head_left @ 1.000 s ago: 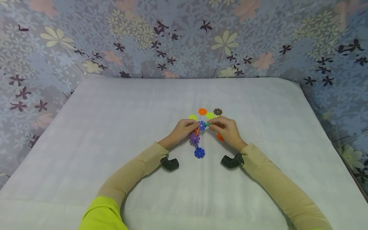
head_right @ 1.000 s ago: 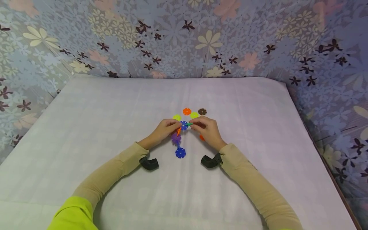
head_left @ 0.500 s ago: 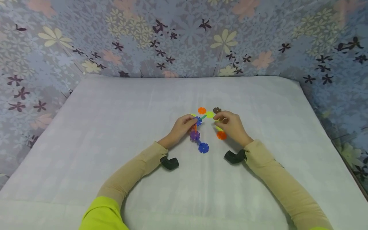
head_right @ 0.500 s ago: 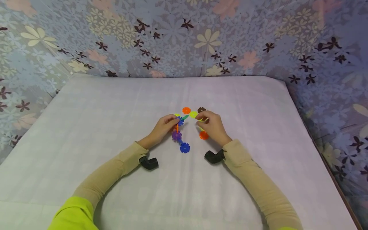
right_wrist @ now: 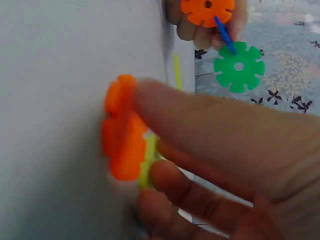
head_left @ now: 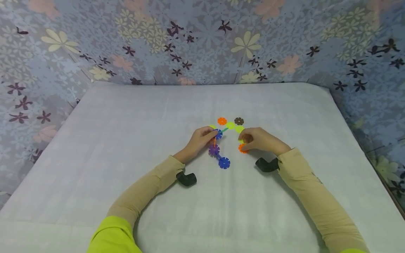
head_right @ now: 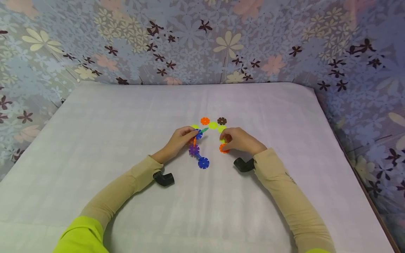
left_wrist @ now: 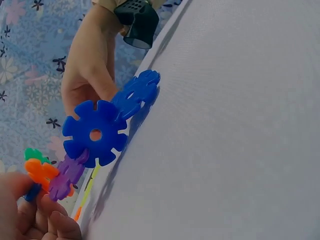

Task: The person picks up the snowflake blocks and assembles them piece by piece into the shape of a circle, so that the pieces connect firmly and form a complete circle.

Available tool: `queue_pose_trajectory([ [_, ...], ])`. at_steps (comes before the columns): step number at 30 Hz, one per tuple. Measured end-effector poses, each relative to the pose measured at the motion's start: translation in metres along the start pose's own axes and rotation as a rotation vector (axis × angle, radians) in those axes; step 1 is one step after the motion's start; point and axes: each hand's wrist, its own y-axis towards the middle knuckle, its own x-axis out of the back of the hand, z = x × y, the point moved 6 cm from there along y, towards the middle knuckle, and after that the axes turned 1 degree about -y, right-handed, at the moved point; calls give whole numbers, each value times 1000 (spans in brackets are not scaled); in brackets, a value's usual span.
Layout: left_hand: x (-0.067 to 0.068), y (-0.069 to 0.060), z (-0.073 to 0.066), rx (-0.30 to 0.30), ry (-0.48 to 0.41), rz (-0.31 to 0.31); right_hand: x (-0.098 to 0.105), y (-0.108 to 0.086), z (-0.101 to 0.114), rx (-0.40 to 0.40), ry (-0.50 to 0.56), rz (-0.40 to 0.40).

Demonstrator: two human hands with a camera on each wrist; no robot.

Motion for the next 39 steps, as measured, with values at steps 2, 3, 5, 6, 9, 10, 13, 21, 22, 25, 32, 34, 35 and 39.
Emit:
queue_pose_trajectory([
  [2,0,0,-1,-6,15,17,0,0,2,20,-2,14],
  [3,-1,-1,-4,-6,19,29,0,0,3,25,-6,20],
  [5,-2,-4,-12,-8,31,58,-1,-1,4,27,-14,34],
  [6,-3,-5,-15,-8,38,71,-1,-1,6,25,-22,38],
  [9,-4,-8,-22,-3,52,94,0,-2,7,15,-51,32],
  [10,-4,-6,-19,0,59,97,0,-2,7,11,-54,31],
  [13,-2,-2,-10,11,71,94,0,-2,6,9,-46,22],
  [21,-3,1,0,-11,89,89,7,4,-12,-7,319,-295],
  [22,-3,0,0,-10,88,89,7,5,-15,-4,363,-332],
  [25,-3,0,-1,-7,88,86,4,6,-21,1,491,-360],
  [32,-4,0,-3,4,89,94,-9,8,-17,-8,773,-295],
  [34,-4,0,-2,0,85,100,-11,8,-16,-9,793,-289],
  [35,-4,0,-2,-3,80,104,-11,8,-16,-9,802,-286],
  [39,-4,0,0,-20,75,115,-14,8,-15,-8,824,-268],
])
